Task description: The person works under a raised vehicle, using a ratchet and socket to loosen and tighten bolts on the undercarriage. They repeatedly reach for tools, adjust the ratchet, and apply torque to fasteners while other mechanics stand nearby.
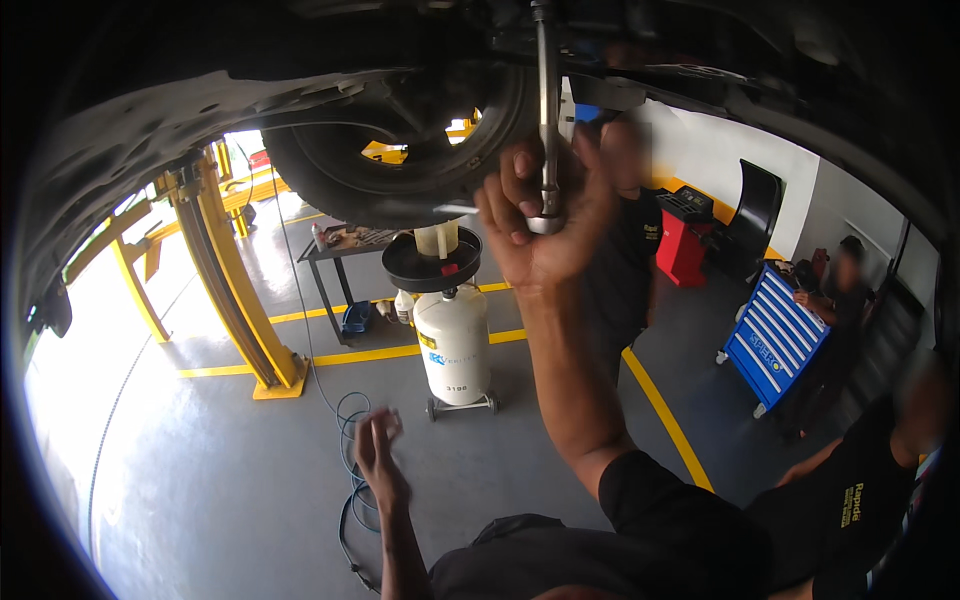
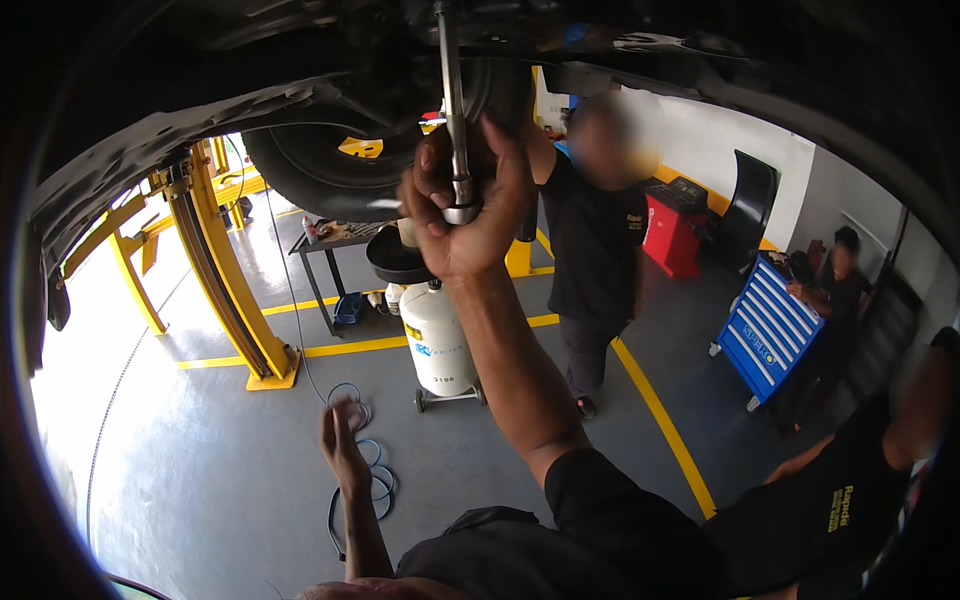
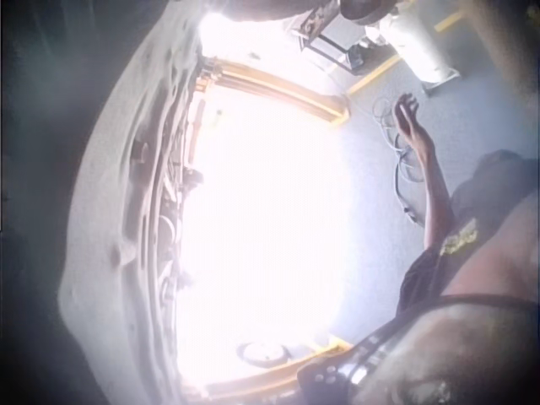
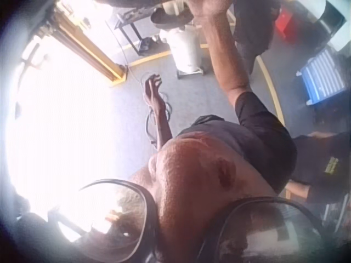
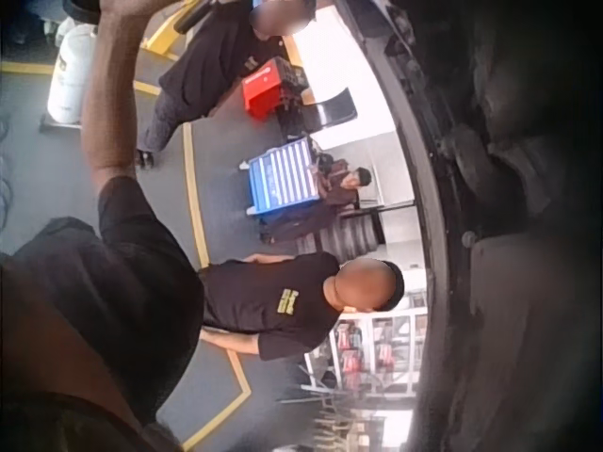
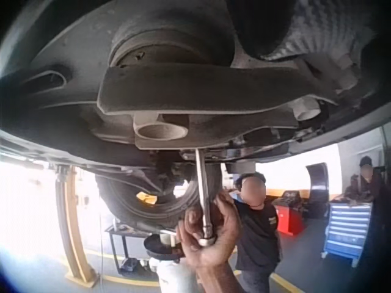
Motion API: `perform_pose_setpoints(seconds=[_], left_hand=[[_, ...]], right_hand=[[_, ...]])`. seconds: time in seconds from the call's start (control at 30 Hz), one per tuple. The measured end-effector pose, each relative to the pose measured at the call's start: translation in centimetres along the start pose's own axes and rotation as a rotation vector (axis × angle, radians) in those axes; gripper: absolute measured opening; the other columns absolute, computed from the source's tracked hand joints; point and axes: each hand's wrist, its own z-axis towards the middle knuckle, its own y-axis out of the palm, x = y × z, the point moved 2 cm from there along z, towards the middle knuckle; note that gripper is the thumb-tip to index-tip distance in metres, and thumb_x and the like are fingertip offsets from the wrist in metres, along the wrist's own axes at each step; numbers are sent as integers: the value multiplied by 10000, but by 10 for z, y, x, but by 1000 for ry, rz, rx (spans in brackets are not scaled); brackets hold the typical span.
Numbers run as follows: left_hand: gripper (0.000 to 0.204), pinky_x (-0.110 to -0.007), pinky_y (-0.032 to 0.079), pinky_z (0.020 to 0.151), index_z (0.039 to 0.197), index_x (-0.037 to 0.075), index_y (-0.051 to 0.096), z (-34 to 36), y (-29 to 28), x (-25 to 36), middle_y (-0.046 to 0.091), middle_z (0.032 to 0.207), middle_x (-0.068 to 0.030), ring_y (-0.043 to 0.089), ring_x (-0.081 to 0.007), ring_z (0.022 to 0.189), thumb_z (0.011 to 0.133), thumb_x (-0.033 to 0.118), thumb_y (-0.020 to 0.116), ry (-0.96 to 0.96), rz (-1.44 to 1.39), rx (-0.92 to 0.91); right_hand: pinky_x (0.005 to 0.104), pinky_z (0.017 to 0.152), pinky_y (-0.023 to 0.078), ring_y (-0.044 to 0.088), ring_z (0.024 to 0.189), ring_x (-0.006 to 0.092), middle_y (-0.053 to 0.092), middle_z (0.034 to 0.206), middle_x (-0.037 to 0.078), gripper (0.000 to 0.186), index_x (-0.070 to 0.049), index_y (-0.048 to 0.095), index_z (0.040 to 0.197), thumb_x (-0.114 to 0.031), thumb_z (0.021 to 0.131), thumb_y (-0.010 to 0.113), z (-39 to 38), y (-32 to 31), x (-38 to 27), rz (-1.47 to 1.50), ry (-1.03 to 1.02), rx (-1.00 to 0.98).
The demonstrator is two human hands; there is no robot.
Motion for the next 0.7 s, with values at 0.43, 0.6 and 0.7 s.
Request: perform_pose_setpoints(seconds=[0.43, 0.6, 0.7], left_hand=[[307, -430, 439, 1044, 1231, -10, 600, 38, -6, 176, 639, 1185, -176, 587, -289, 1174, 1037, 207, 502, 601, 438, -25], [322, -429, 485, 1033, 1344, 21, 534, 94, 120, 284, 617, 1248, -155, 624, -276, 1170, 1040, 77, 444, 841, 396, -472], [304, -402, 565, 917, 1329, 37, 527, 138, 174, 295, 604, 1265, -130, 670, -245, 1071, 1038, 66, 445, 1140, 652, -680]], right_hand=[[270, 412, 253, 373, 353, 122, 476, 564, 41, 518, 1, 617, 986, -476, 1027, 417, 7, -21, 24, 646, 220, -70], [242, 404, 289, 405, 363, 123, 499, 572, 43, 472, -73, 581, 823, -464, 1026, 409, -7, -28, -5, 124, -206, 223], [238, 415, 257, 422, 385, 95, 522, 593, 27, 454, -93, 594, 813, -446, 1028, 408, 0, -16, 1, 466, -22, 111]])
